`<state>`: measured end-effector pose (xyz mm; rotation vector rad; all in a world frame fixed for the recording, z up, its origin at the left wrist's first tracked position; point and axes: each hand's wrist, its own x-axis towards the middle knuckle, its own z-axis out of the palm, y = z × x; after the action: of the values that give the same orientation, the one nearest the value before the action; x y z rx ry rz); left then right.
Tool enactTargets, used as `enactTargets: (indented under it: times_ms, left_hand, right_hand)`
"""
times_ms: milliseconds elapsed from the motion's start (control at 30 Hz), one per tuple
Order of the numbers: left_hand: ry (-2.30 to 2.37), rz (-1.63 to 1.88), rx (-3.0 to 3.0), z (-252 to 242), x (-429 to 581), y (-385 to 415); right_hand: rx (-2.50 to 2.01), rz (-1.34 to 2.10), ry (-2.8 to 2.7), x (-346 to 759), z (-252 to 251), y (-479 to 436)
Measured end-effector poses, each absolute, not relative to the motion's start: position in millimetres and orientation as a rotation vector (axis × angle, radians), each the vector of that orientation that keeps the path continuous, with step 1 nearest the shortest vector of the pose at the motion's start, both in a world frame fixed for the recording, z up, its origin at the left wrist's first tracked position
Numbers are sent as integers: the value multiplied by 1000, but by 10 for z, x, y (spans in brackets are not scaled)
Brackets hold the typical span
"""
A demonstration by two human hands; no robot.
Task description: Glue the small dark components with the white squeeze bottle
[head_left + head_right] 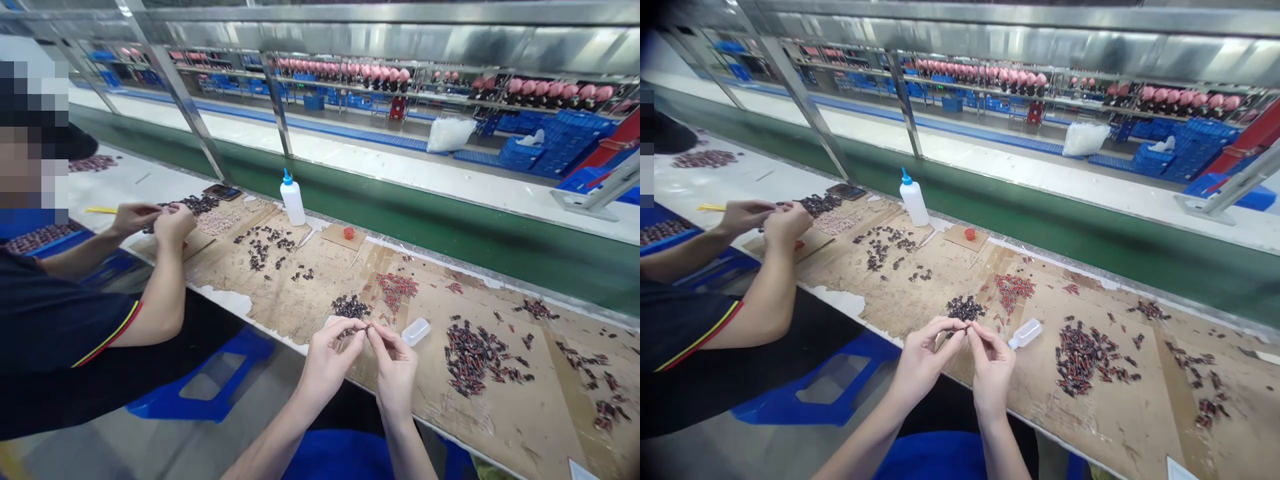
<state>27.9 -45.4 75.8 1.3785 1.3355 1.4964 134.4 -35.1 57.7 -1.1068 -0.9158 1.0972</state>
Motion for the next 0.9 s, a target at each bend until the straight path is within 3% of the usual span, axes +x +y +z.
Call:
enactTargets:
  times_ms: [500,600,800,900]
  left_hand:
    - [1255,1372,1458,493,426,-418]
    - [1198,1296,1578,375,465,-333]
    - [1504,1197,2025,129,261,-67]
    - [1554,988,2225,51,228,-9]
  right_hand:
    - [-1135,943,-1219,1685,390,-317]
    - [-1310,762,-1288,2059,292,-327]
    - [-1828,-12,-1148,2912,287,-353]
    - [-1918,-90,-1207,2880,375,-325]
